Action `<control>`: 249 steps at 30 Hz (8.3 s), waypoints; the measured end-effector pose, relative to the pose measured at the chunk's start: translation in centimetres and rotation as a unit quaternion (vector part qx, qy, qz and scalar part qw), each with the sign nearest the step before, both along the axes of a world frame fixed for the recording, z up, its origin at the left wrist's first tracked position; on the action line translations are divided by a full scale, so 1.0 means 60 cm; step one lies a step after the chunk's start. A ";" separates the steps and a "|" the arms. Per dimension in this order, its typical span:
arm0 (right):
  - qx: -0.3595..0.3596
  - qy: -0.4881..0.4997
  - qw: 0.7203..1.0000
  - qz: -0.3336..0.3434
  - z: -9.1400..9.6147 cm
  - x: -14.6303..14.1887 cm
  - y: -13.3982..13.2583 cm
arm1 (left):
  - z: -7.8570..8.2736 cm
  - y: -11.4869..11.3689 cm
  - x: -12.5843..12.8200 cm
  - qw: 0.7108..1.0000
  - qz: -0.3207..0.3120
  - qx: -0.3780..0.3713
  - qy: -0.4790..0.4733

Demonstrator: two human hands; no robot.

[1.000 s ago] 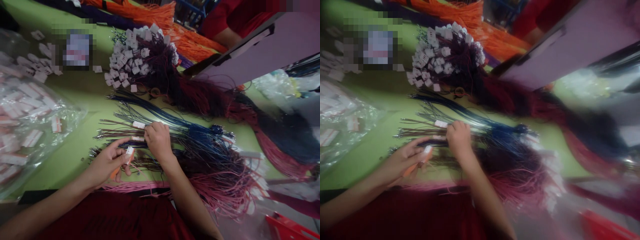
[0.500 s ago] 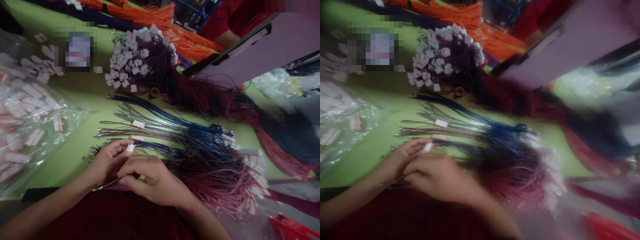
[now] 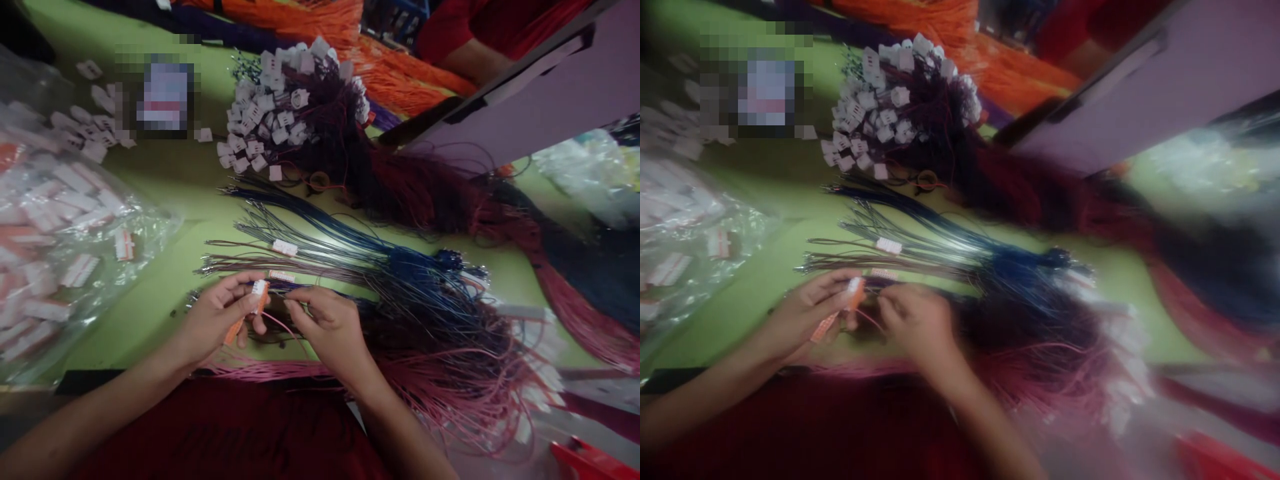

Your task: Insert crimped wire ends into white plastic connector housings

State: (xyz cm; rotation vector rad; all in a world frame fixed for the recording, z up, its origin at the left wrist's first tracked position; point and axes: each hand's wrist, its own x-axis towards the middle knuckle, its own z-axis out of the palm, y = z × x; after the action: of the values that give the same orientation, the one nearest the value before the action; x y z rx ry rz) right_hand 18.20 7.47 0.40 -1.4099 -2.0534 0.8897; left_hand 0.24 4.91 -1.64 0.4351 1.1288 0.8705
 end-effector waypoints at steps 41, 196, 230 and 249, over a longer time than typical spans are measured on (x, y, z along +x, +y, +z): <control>0.098 -0.105 0.985 0.091 -0.005 -0.030 -0.006 | 0.011 -0.004 0.008 0.999 -0.012 -0.006 0.035; -0.028 0.048 0.987 0.151 0.078 -0.050 0.036 | 0.004 0.018 0.007 0.999 -0.023 0.039 0.029; 0.127 -0.060 0.990 0.031 0.006 -0.020 -0.002 | 0.012 0.026 0.001 1.000 -0.017 -0.002 -0.017; 0.153 -0.015 0.987 0.039 -0.022 -0.025 -0.010 | 0.009 0.025 -0.003 0.997 -0.053 -0.042 -0.031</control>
State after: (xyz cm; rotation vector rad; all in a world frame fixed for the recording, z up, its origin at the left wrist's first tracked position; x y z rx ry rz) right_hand 16.68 6.88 -0.92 -1.1900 -2.1716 0.5534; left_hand 0.05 6.43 -1.12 0.3917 1.0712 0.7361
